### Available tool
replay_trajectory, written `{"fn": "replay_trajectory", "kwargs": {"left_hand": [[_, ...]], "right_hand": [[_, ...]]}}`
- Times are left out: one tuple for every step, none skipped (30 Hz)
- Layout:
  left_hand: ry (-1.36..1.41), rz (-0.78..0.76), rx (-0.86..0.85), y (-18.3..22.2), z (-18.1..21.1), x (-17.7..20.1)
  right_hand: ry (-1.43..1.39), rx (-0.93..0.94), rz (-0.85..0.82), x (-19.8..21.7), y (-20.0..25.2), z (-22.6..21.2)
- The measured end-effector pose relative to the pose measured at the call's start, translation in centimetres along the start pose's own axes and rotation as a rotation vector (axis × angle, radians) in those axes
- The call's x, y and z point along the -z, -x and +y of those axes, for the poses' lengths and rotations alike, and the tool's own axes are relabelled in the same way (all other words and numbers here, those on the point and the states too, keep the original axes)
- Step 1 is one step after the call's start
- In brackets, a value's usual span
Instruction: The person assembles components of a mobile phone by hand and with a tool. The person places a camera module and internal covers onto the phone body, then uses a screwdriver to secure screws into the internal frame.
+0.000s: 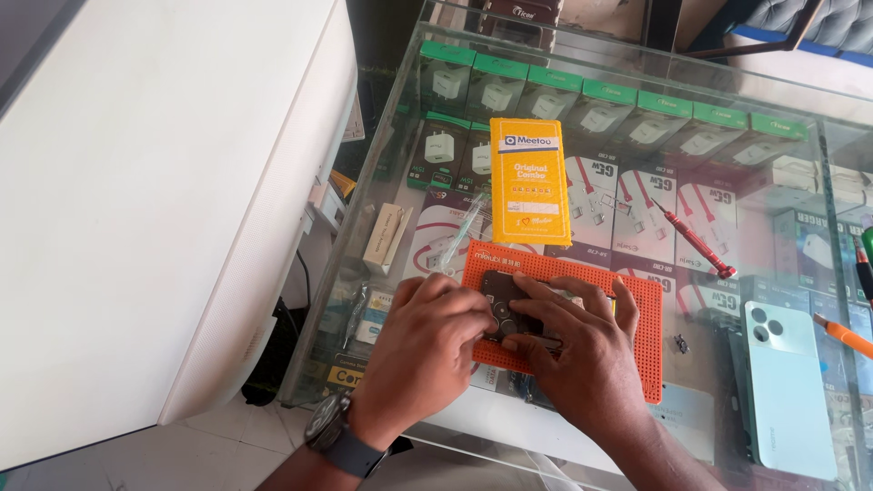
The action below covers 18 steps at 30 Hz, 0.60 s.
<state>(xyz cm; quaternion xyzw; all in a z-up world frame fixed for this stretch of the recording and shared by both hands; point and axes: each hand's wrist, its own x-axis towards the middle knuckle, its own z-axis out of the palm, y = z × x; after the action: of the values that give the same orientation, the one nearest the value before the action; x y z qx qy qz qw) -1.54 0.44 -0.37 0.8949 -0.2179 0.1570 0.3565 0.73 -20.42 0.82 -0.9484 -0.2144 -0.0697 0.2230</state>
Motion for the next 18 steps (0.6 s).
{"fn": "replay_trajectory", "kwargs": {"left_hand": [[-0.001, -0.004, 0.008, -0.4, 0.1, 0.0], [-0.002, -0.01, 0.018, -0.7, 0.3, 0.1], [-0.004, -0.044, 0.037, -1.1, 0.4, 0.2], [-0.006, -0.079, 0.054, -1.5, 0.4, 0.3], [-0.008, -0.115, 0.071, -2.0, 0.5, 0.3], [-0.04, -0.16, 0.069, -2.4, 0.5, 0.4], [-0.073, -0.206, 0.066, -2.9, 0.6, 0.4], [-0.105, -0.255, 0.065, -3.2, 0.7, 0.4], [-0.088, -0.252, 0.048, -3.4, 0.7, 0.5], [-0.069, -0.248, 0.029, -3.6, 0.8, 0.5], [-0.05, -0.245, 0.011, -3.7, 0.8, 0.4], [-0.064, -0.264, 0.002, -3.9, 0.9, 0.4], [-0.077, -0.284, -0.008, -4.0, 0.8, 0.4], [-0.093, -0.305, -0.018, -4.1, 0.7, 0.5], [-0.1, -0.316, -0.029, -4.2, 0.6, 0.6], [-0.103, -0.326, -0.044, -4.2, 0.5, 0.6], [-0.107, -0.337, -0.058, -4.3, 0.4, 0.5], [-0.105, -0.326, -0.085, -4.3, 0.3, 0.4]], "right_hand": [[-0.003, -0.001, -0.001, 0.0, -0.1, 0.0], [-0.007, -0.005, -0.004, 0.0, -0.1, 0.0], [-0.012, -0.009, -0.007, 0.0, -0.1, 0.0], [-0.018, -0.014, -0.009, 0.0, 0.0, -0.1], [-0.021, -0.012, -0.008, 0.0, 0.0, -0.1], [-0.023, -0.011, -0.005, 0.0, -0.1, -0.2], [-0.026, -0.01, -0.002, 0.1, -0.1, -0.2], [-0.027, -0.002, -0.002, 0.1, -0.1, -0.2], [-0.028, 0.006, -0.002, 0.1, -0.1, -0.3], [-0.027, 0.012, -0.002, 0.2, -0.1, -0.2], [-0.032, 0.007, -0.005, 0.3, -0.1, -0.2], [-0.036, 0.003, -0.01, 0.3, -0.1, -0.3], [-0.04, -0.001, -0.015, 0.4, -0.1, -0.3], [-0.048, -0.007, -0.014, 0.4, -0.2, -0.4], [-0.057, -0.012, -0.014, 0.3, -0.3, -0.5], [-0.062, -0.019, -0.013, 0.4, -0.3, -0.5], [-0.051, -0.017, -0.014, 0.4, -0.2, -0.5], [-0.039, -0.016, -0.014, 0.4, -0.2, -0.5]]}}
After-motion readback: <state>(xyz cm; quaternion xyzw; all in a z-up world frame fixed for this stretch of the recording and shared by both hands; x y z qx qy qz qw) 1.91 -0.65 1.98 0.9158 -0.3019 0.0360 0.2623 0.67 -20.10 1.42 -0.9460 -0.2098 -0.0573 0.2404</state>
